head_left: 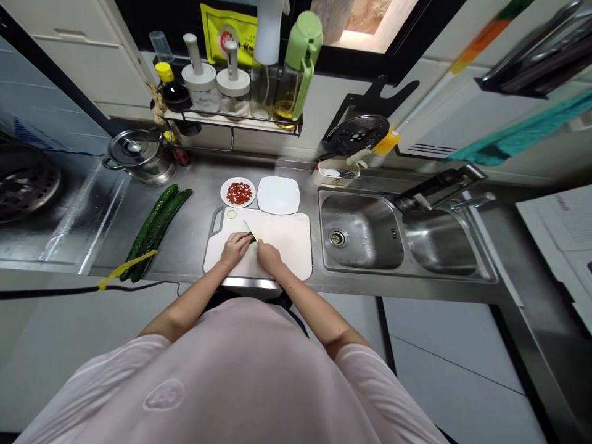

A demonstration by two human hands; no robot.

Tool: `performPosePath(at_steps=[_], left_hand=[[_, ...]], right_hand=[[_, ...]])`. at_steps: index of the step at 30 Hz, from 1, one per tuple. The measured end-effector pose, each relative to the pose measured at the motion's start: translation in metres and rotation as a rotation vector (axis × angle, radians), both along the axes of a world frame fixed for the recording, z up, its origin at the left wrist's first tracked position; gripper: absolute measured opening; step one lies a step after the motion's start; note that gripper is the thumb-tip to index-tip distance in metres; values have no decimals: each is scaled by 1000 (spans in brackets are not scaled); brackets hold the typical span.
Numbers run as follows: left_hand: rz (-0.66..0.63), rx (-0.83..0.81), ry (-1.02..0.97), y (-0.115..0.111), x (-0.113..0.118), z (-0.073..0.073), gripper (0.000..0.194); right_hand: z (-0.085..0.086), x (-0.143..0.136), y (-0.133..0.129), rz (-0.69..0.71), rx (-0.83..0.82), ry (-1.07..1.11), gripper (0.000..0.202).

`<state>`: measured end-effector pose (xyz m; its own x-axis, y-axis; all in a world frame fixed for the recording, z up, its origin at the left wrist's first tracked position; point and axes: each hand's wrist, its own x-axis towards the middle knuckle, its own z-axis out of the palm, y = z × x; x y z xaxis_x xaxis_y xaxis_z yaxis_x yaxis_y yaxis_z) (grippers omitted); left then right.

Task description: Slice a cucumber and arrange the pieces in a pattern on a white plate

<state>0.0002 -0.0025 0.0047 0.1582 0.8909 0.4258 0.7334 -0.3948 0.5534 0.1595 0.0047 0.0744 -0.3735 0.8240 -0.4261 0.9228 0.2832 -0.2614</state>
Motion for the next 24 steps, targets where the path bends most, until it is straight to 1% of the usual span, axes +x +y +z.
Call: performPosePath(at_steps=[4, 8, 13, 17, 24], left_hand=[[-9, 5, 1, 0, 0, 1, 25], [-12, 7, 9, 0, 0, 1, 25], [-4, 5, 5, 0, 0, 1, 25], [-1, -2, 1, 0, 0, 0, 25], [1, -18, 3, 0, 0, 1, 25]], right_hand=[[-1, -6, 7, -5, 12, 16, 29], [0, -11, 12, -14, -10, 14, 30], [3, -4, 2, -9, -7, 8, 32], [5, 2, -5, -15, -27, -18, 29], [4, -6, 4, -7, -29, -19, 29]])
